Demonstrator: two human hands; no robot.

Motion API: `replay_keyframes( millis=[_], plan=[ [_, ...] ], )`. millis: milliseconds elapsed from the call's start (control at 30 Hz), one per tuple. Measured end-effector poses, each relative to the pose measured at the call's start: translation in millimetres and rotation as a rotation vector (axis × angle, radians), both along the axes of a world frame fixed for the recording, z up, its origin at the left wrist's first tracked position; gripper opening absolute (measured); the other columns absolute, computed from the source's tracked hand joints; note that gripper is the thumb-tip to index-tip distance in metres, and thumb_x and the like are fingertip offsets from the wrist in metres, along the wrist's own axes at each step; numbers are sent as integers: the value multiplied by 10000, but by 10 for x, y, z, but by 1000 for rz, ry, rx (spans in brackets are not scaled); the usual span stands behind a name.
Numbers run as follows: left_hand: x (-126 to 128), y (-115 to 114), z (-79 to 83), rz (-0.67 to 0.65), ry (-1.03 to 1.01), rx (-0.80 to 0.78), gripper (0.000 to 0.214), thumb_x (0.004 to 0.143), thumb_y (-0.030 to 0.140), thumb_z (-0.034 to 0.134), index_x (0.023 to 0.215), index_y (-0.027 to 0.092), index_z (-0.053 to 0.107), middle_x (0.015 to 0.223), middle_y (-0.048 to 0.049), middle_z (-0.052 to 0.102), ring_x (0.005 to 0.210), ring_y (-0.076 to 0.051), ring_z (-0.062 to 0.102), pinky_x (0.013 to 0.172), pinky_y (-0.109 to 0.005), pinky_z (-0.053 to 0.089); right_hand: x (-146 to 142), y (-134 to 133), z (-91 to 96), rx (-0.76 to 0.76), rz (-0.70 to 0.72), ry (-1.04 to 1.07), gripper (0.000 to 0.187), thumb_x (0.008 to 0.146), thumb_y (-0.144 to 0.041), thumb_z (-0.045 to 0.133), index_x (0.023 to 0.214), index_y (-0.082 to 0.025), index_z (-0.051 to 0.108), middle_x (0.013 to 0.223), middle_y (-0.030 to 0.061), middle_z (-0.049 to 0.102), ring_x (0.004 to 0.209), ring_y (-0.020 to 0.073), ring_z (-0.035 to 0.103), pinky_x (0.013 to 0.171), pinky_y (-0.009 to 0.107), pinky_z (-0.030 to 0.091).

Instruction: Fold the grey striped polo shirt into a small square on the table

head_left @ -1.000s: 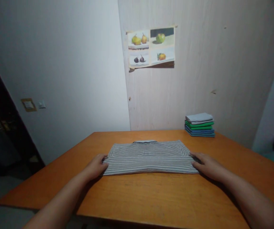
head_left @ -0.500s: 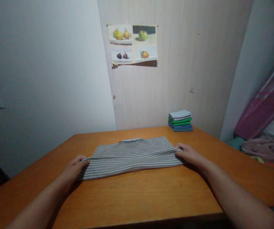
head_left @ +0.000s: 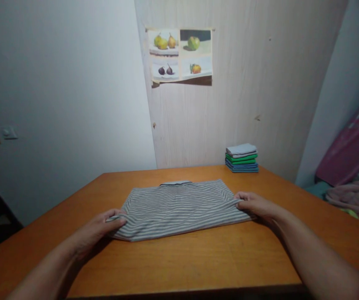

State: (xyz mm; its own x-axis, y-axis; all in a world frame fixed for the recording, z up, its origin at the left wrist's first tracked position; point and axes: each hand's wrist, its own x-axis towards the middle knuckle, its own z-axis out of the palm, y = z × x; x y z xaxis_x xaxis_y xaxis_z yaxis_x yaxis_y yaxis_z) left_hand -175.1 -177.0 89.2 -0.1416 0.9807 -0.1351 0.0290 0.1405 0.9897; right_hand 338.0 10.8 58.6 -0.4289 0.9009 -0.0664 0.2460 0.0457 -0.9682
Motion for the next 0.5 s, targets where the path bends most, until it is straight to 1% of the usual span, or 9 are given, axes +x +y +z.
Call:
replay_keyframes(
  millis=[67,133,233,267,333,400,500],
  plan=[
    [25,5,0,-54,32,-22,284,680,315,867,863,176,700,826,-43,705,728,-179,652,646,-246,515,3,-1,-6,-9,3,20,127,709,-237,641,796,-203,554,606,-59,487,479,75,373,433,198,238],
    [43,-1,30,-73,16,-20,269,670,291,872,832,175,691,781,-30,688,694,-167,636,621,-239,503,3,-29,4,-32,-9,82,128,726,-254,639,794,-206,543,610,-59,488,486,78,384,440,199,254],
    [45,-33,94,-54,-90,57,217,754,301,814,881,178,687,863,-43,700,786,-177,651,716,-262,526,-7,-74,30,-46,-21,154,153,714,-249,653,792,-206,529,643,-52,513,522,84,432,465,199,299],
    [39,-44,106,-36,-119,91,195,779,310,794,869,182,677,858,-37,695,794,-174,647,728,-263,526,-12,-78,35,-47,-25,171,162,706,-246,654,794,-208,524,648,-53,515,527,85,439,471,200,307],
    [18,-54,101,15,-136,131,197,806,334,773,814,190,639,788,-8,662,736,-150,619,679,-239,509,-21,-67,35,-34,-48,181,170,694,-245,644,801,-215,515,641,-62,502,516,85,428,463,202,298],
    [-2,-46,67,46,-115,125,227,811,353,773,808,195,611,753,11,636,681,-130,590,619,-213,478,-27,-36,21,11,-89,126,166,678,-241,625,800,-220,513,616,-71,481,490,83,399,443,205,264],
    [-5,-14,10,43,-56,87,269,792,383,789,833,198,598,738,18,620,625,-118,563,558,-198,431,-35,9,-4,78,-129,-21,155,663,-249,609,792,-218,528,584,-73,469,464,84,373,421,210,225]
  ],
)
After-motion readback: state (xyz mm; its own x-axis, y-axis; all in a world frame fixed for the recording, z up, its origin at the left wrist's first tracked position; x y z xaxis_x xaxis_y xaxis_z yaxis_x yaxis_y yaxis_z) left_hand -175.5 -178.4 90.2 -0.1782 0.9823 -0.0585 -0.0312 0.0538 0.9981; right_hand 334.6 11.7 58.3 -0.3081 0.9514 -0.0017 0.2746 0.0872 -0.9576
